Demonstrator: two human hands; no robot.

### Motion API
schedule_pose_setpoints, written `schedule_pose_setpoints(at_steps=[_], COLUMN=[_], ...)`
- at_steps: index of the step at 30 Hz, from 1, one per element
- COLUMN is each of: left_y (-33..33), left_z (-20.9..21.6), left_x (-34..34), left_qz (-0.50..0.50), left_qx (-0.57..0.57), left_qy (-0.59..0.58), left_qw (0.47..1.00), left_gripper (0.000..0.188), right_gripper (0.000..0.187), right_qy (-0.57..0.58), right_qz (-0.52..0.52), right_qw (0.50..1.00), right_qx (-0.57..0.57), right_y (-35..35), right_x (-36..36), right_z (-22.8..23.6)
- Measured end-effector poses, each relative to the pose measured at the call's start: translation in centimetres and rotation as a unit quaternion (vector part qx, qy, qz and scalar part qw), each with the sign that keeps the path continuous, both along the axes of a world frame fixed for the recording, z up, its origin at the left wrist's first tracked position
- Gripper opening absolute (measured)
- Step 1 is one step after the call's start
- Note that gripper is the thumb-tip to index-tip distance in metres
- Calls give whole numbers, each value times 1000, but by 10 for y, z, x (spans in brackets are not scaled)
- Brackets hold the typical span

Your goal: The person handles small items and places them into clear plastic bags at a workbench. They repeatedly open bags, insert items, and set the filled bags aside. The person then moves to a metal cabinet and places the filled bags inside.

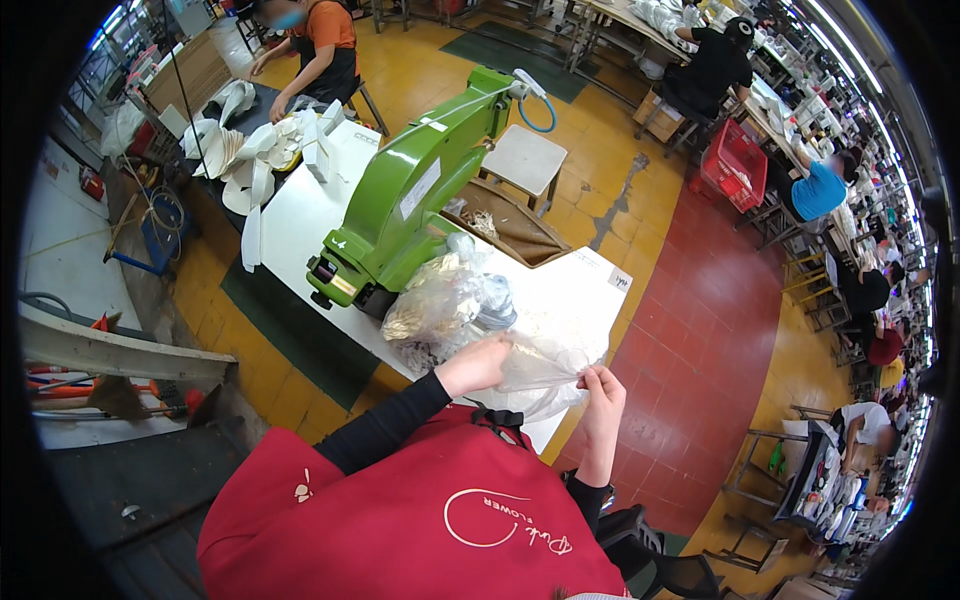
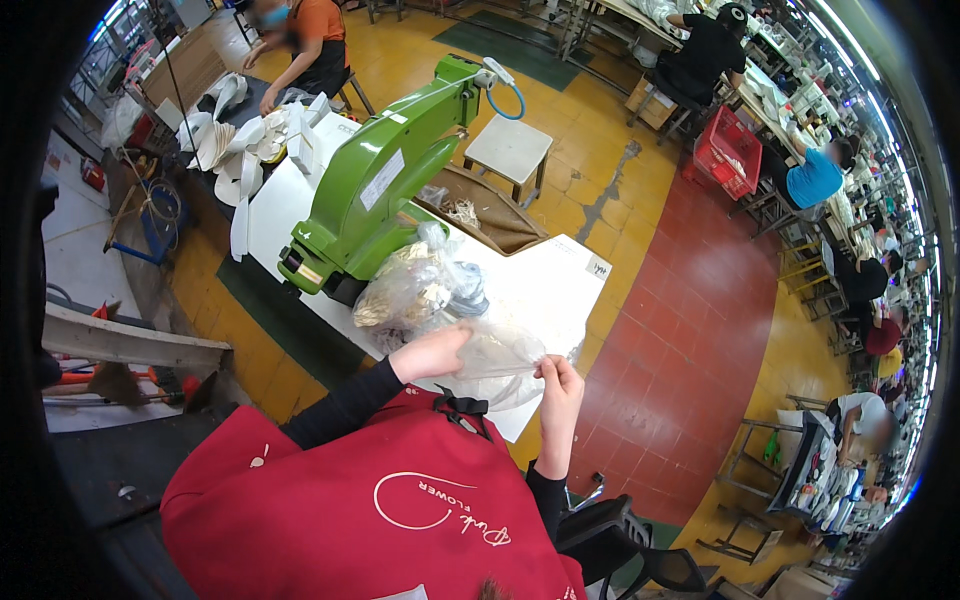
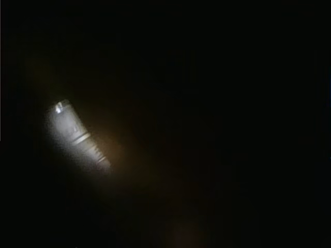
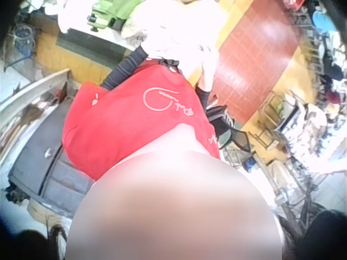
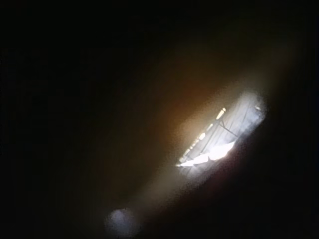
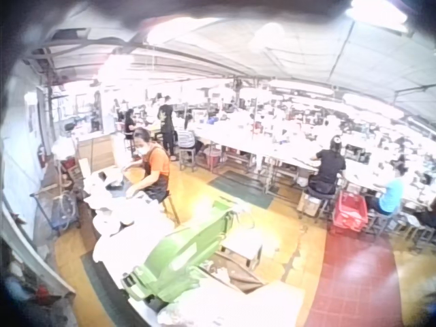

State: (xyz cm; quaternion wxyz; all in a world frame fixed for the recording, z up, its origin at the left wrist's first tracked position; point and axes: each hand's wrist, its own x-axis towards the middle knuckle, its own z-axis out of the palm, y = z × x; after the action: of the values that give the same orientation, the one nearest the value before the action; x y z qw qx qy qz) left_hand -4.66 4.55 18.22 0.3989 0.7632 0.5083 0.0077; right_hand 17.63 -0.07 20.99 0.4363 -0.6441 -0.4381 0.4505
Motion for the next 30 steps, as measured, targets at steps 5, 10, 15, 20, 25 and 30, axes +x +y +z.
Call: schedule_pose_setpoints(at_steps=[5, 10, 15, 20, 25, 30], left_y=[-2, -2, 19, 18, -4, -45], left_z=[14, 14, 29, 30, -29, -141], left_x=[-5, 3, -1, -8, -53, -68], left_qz=[44, 0, -28, 93, 162, 104], left_qx=[112, 167, 125, 106, -18, 118], left_qy=[-142, -209, -290, -356, -107, -180], left_qw=[983, 963, 948, 924, 981, 971], left_gripper=[50, 53, 52, 39, 41, 59], right_gripper=[9, 15, 22, 24, 25, 30], right_qy=[-256, -221, -372, -219, -552, -514], right_qz=[-22, 281, 429, 322, 451, 418], right_qw=[943, 928, 822, 913, 693, 721], right_qx=[214, 102, -41, 119, 104, 201], right_y=[-5, 12, 48, 57, 72, 62], right_x=[-21, -51, -49, -39, -49, -39], right_z=[54, 33, -101, -188, -188, -193])
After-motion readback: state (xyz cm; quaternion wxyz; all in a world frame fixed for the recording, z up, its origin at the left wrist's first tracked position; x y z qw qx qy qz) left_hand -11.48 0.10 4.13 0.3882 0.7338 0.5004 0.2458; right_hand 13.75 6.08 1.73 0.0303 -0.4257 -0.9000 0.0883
